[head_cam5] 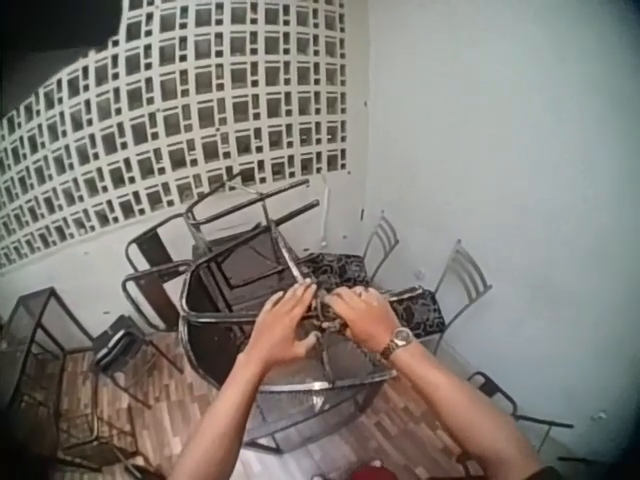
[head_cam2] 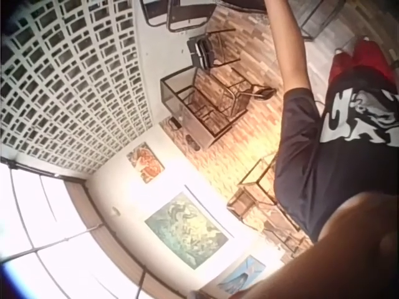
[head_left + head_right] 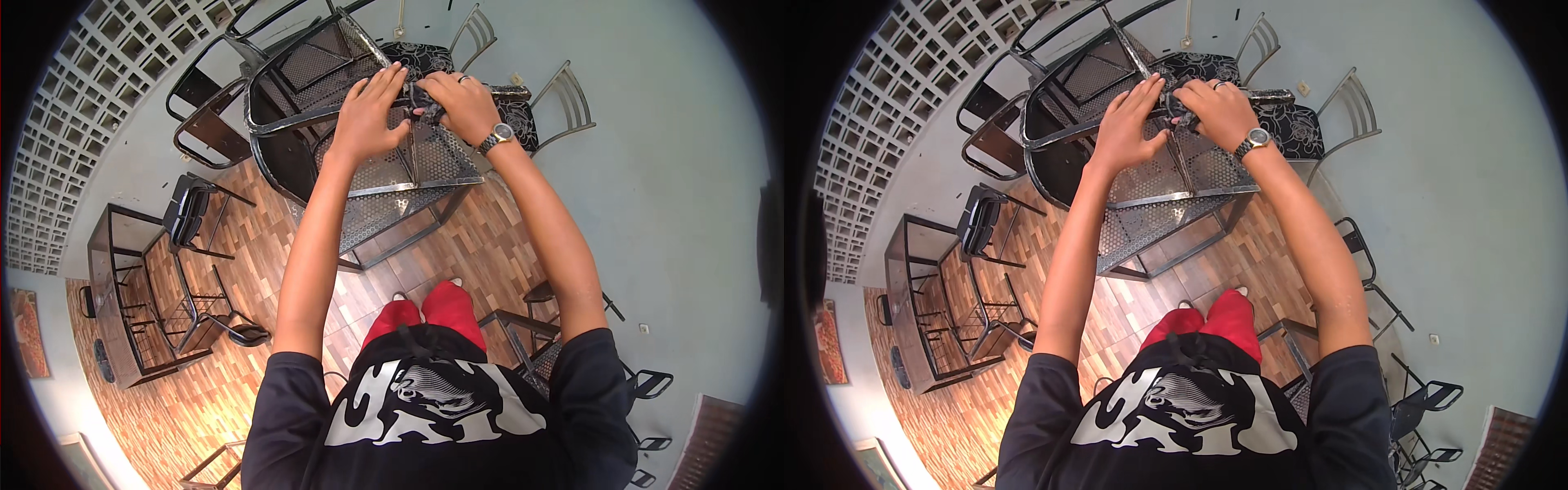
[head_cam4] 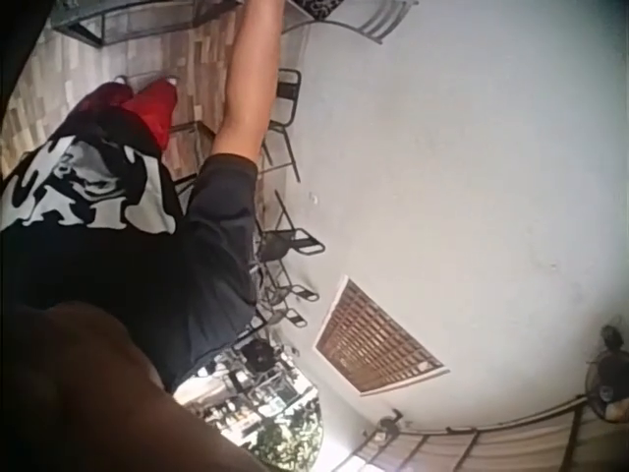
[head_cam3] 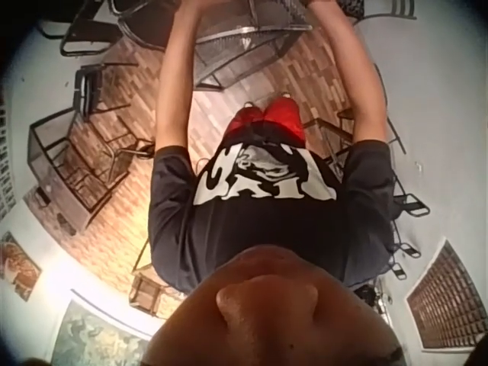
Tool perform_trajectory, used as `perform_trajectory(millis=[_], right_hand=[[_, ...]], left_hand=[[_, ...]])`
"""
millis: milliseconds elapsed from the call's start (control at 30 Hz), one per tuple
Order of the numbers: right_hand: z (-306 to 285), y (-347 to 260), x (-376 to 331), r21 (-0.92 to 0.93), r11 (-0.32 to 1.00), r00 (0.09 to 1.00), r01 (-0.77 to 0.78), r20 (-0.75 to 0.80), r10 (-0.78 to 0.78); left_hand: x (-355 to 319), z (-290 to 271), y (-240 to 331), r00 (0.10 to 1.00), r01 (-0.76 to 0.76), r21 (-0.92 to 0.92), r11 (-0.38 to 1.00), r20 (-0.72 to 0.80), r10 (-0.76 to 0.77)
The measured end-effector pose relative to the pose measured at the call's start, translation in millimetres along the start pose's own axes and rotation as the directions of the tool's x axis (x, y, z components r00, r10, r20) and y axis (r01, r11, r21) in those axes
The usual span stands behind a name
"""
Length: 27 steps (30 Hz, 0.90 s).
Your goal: Wiping down metal chairs with a cleaning cloth in a cafe area.
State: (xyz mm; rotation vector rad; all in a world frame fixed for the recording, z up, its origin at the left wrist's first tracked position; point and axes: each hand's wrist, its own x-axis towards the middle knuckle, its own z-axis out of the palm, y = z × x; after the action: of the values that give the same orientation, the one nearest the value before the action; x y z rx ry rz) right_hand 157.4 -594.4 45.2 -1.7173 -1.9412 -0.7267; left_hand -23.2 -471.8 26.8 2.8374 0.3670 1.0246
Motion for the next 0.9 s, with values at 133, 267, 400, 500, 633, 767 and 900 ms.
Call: perform_trajectory(millis=[133, 267, 400, 500, 633, 767, 900], right_hand=[[-1.7, 5.1, 4.8, 0.019, 0.998, 0.984, -0.064, 0.170, 0.059], [0.5, 4.1, 14.7, 0.052, 0.985, 0.977, -0.164, 0.149, 0.154], [-0.4, 7.4, 21.6, 0.072, 0.965, 0.946, -0.253, 0.227, 0.231], [-4.3, 10.2, 22.7, 0.093, 0.951, 0.924, -0.296, 0.279, 0.261], [-17.1, 18.8, 33.1, -0.043, 0.858, 0.757, -0.512, 0.451, 0.473], [-14.1, 40.5, 31.0, -0.091, 0.738, 0.649, -0.668, 0.413, 0.638], [-13.6, 7.4, 36.9, -0.172, 0.716, 0.660, -0.677, 0.289, 0.694]], left_hand=[[-1.0, 2.4, 1.7, 1.000, 0.023, 0.001, 1.000, -0.019, -0.023], [-0.9, 2.2, 1.7, 1.000, 0.016, -0.010, 1.000, -0.025, -0.016], [0.3, 0.4, 2.6, 0.999, 0.021, -0.020, 1.000, -0.029, -0.021], [-1.3, -1.9, 0.2, 1.000, 0.028, -0.061, 0.998, -0.010, -0.028], [-3.1, -4.1, -4.2, 0.999, 0.051, -0.103, 0.993, 0.023, -0.049], [1.9, -3.4, -1.7, 0.999, 0.033, -0.082, 0.996, 0.004, -0.033], [-0.4, 1.6, 0.1, 0.998, 0.055, -0.039, 0.998, 0.000, -0.055]])
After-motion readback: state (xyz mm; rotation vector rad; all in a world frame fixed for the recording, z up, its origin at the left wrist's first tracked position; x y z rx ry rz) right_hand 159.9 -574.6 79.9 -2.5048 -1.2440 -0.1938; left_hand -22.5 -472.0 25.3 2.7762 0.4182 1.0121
